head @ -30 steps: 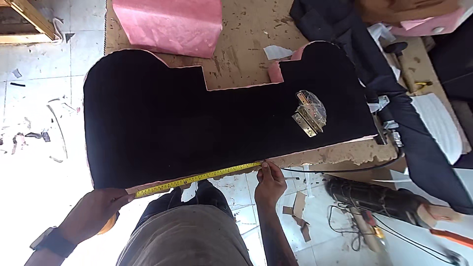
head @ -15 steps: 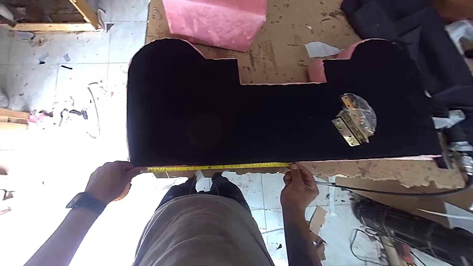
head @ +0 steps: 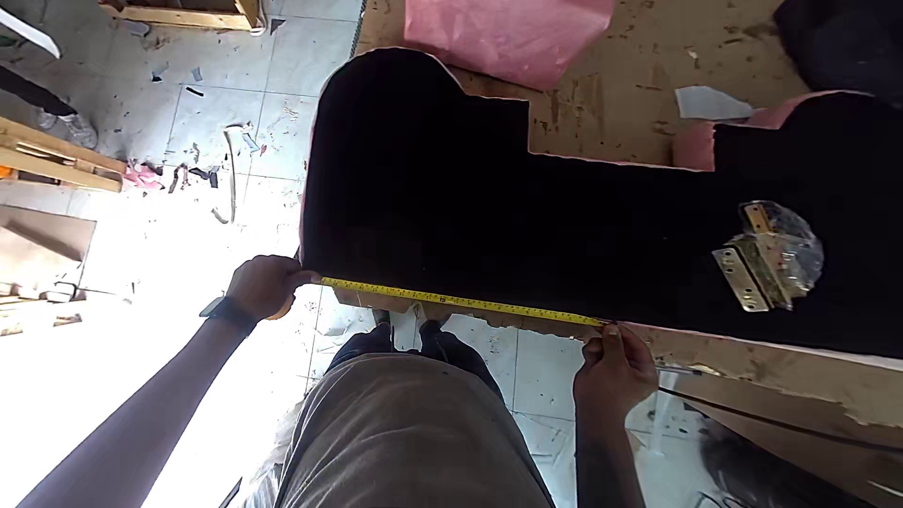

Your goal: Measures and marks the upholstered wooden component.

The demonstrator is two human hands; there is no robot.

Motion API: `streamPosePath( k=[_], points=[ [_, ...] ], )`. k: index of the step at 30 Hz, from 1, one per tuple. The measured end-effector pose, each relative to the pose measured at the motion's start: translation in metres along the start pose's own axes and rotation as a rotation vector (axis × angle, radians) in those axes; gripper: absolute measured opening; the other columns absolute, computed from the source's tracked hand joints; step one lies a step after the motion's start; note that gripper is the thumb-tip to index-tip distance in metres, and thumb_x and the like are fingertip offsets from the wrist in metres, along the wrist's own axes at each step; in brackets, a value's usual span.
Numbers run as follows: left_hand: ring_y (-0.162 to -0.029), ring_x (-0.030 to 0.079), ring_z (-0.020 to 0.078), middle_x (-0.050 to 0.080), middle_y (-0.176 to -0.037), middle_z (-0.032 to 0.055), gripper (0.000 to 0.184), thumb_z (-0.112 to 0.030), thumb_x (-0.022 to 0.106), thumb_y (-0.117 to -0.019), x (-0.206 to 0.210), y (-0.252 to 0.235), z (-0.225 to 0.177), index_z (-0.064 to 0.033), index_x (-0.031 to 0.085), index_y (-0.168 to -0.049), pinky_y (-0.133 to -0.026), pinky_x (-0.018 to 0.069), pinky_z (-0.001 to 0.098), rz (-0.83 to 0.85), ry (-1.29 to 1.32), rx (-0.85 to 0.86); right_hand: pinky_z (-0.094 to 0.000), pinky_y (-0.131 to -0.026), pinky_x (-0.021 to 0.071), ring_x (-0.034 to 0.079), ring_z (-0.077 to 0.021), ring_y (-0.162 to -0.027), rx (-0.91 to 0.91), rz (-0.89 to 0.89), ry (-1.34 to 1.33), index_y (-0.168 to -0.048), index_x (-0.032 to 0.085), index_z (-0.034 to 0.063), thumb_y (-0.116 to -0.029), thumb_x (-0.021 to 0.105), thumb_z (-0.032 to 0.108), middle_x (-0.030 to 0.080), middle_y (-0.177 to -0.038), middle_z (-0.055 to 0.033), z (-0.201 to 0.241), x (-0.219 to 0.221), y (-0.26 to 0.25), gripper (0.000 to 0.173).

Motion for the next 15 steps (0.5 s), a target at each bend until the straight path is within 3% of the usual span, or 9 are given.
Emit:
streamPosePath(
  k=[10,15],
  points=[
    [-0.075,0.070,0.0242,0.071,-0.075,0.0008,0.055,-0.074,0.055,-0.0918,0.003,-0.003,0.002,-0.0229,0.071,-0.079,-0.068,0.0550,0.0591,0.013,0.042,-0.013,-0.0224,-0.046,0.0505,0.056,-0.0083,-0.052,-0.009,0.066,0.012,-0.113,0.064,0.0012,-0.1010,0.060,0.003,0.067,-0.081,-0.0021,-0.001,0.000,0.000,0.013],
    [-0.074,0.070,0.0249,0.070,-0.074,0.0023,0.058,-0.076,0.057,-0.0892,0.004,-0.004,0.005,-0.0211,0.071,-0.078,-0.068,0.0547,0.0592,0.020,0.085,-0.005,-0.0251,-0.049,0.0499,0.058,-0.0094,-0.056,-0.077,0.009,0.183,-0.121,0.062,-0.0022,-0.1082,0.048,0.015,0.069,-0.092,-0.0061,0.012,-0.018,0.002,0.026]
  ],
)
Point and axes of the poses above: each hand's wrist, its own y-axis away from the middle knuckle, its own x-axis out of the palm, z = x × y, the point moved 9 cm from there along -y, towards the middle knuckle
